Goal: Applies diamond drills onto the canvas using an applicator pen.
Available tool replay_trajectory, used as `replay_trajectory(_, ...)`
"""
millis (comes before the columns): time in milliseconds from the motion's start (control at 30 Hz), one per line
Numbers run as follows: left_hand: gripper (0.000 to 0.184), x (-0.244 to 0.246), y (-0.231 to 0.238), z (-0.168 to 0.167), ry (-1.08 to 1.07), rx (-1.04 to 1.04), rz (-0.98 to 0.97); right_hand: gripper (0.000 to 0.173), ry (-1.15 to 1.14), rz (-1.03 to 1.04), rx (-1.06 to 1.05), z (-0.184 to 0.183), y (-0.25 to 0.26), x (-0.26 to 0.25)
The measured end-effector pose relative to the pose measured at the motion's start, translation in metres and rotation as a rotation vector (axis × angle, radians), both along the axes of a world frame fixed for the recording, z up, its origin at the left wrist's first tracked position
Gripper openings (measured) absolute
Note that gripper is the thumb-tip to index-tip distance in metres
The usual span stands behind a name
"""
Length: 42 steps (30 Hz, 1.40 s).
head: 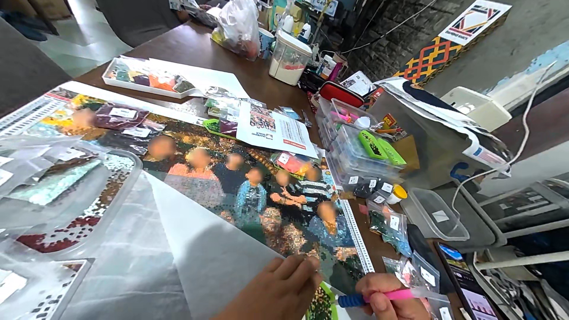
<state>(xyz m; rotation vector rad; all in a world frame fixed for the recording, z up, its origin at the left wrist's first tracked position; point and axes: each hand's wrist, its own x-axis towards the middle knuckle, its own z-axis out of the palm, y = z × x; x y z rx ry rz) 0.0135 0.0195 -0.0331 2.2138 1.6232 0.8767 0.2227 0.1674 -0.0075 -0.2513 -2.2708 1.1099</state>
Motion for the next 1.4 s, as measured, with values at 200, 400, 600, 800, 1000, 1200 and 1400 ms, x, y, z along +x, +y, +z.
replay_trajectory(200,0.092,-0.0003,-0.0001,0.0013,-0.003,-0.019,-0.008,0.023,0.022,-0.002,0.020,-0.0026,0.0003,-0.0018)
replay_trajectory(400,0.093,-0.0003,0.0001,0.0013,-0.002,-0.022,-0.006,0.024,0.009,-0.012,0.050,-0.0020,-0.0001,-0.0026)
replay_trajectory(600,0.093,-0.0006,0.0004,0.0006,0.012,-0.032,-0.011,0.023,0.009,0.003,0.037,-0.0050,0.0004,-0.0030)
replay_trajectory(800,0.094,-0.0005,0.0005,0.0015,0.017,-0.030,-0.007,0.023,0.013,-0.016,0.034,-0.0028,-0.0002,-0.0025)
replay_trajectory(1000,0.091,-0.0007,0.0004,0.0043,-0.005,-0.048,-0.012,0.024,0.019,-0.038,0.012,0.0003,0.0001,-0.0016)
replay_trajectory(1200,0.091,-0.0012,0.0003,0.0048,-0.003,-0.063,-0.015,0.026,0.034,-0.069,-0.137,0.0041,0.0015,0.0000)
replay_trajectory(1400,0.092,-0.0012,-0.0009,0.0066,-0.028,-0.090,-0.019,0.027,0.004,-0.062,-0.157,0.0014,0.0017,-0.0014)
